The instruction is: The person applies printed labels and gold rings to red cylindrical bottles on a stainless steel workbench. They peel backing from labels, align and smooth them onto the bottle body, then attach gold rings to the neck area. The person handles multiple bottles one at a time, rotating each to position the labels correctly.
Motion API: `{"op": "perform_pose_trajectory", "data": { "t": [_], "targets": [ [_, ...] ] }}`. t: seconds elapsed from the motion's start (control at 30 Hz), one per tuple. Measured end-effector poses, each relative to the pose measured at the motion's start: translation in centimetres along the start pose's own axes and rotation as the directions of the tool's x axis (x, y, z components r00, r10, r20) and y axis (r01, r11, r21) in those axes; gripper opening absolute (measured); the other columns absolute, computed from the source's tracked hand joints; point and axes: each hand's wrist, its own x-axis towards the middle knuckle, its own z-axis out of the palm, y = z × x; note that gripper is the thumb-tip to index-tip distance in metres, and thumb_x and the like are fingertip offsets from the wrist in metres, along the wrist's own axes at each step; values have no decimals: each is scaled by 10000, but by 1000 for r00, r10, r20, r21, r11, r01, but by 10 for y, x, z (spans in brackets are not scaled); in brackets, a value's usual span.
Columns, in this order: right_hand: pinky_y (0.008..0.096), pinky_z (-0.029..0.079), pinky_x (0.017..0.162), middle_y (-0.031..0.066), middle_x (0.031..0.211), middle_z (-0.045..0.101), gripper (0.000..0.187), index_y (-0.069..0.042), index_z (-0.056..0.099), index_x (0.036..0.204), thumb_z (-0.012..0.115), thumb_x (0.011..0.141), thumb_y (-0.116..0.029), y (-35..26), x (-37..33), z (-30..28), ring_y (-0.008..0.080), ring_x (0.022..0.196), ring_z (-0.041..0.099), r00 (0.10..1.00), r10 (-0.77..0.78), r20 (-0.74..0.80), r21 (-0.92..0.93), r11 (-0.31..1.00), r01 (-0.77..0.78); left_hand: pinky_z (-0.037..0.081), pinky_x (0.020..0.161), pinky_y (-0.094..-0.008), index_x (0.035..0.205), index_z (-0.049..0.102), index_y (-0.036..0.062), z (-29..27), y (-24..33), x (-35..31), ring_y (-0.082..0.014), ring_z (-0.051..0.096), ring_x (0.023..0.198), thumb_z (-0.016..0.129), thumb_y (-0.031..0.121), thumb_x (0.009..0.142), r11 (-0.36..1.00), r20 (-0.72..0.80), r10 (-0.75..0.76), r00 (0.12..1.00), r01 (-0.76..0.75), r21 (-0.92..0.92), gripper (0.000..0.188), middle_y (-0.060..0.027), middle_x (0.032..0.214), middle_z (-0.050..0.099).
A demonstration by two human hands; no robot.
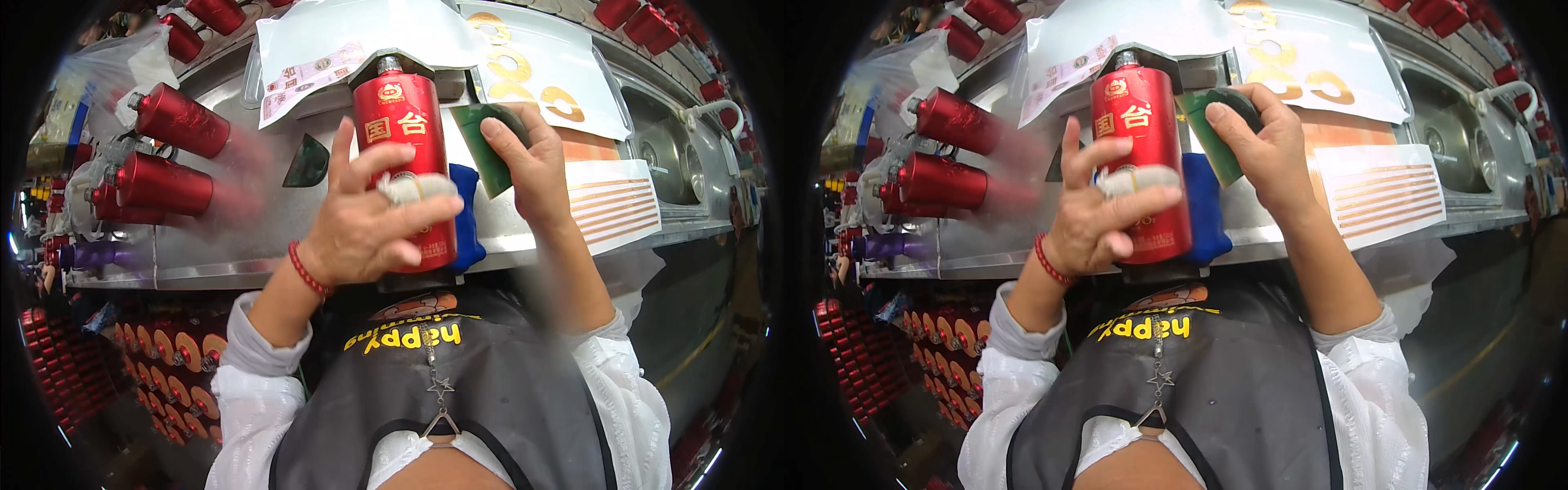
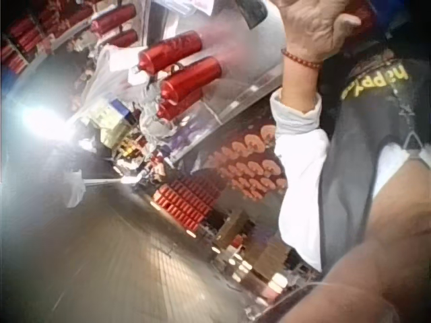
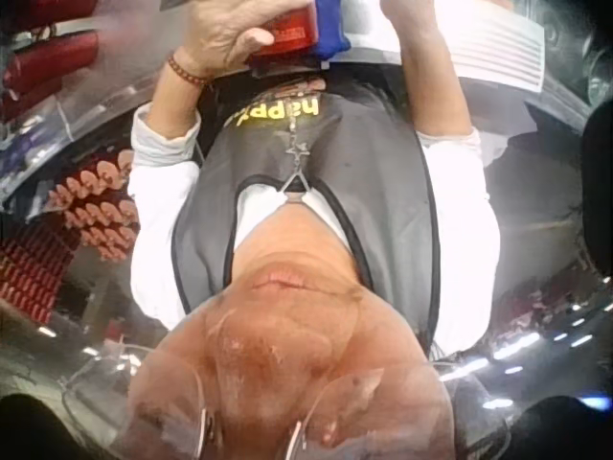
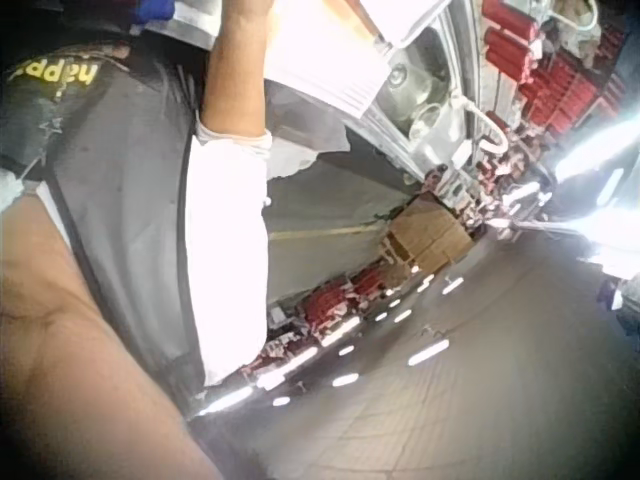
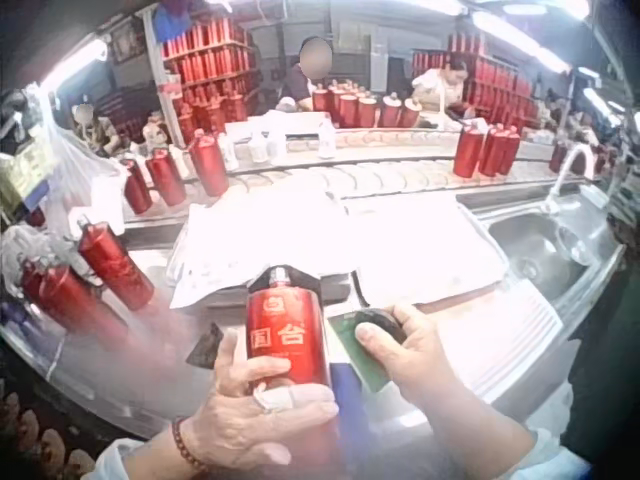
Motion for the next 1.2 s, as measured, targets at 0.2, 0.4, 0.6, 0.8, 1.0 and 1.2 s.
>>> {"op": "perform_pose_trajectory", "data": {
  "t": [0.2,0.4,0.6,0.8,1.0,1.2],
  "targets": [
    [214,489,740,18,932,664,187,-20,613,1065,679,949,-150,-13,-22,5,51,852,589,995,56,79,53,997,-60,31,1225,-547,1161,739,242,16,31,-46,-232,419,1312,442,507,1013,996,-133,-73,988,79,39,425,37,1167,695],
    [320,491,962,145,1336,593,429,-70,609,1319,533,928,90,-9,31,7,257,1188,583,840,-468,273,-475,694,541,95,1179,-630,1481,412,69,35,20,-60,-433,298,1412,712,589,808,956,-223,-273,936,290,47,901,-205,1439,481],
    [420,473,1014,226,1354,546,503,-82,624,1275,576,810,105,15,37,-2,378,1216,539,803,-422,421,-670,452,589,128,1170,-612,1519,181,-105,39,10,-64,-504,309,1404,748,587,770,920,-87,-390,917,391,-11,1167,-294,1492,376],
    [319,538,568,175,879,687,372,-7,545,1255,630,894,-24,-10,1,-3,259,644,682,904,-424,47,-510,769,387,132,1157,-633,1521,201,-83,45,5,-67,-479,330,1384,795,573,717,924,-93,-382,919,377,-69,1195,-290,1471,389],
    [395,486,753,84,962,604,209,-57,661,993,633,806,-146,-25,-59,31,271,828,596,551,-577,603,-404,374,835,139,1161,-621,1545,199,-49,47,5,-69,-456,385,1359,819,538,703,931,-131,-364,922,357,-71,1199,-237,1465,439],
    [255,514,688,70,885,681,170,4,608,1077,625,950,-108,-30,-88,21,101,772,626,980,62,188,-168,985,-30,167,1188,-489,1536,155,-97,36,8,-67,-395,271,1444,567,674,892,600,28,-508,861,376,-706,1086,-278,1545,293]
  ]
}}
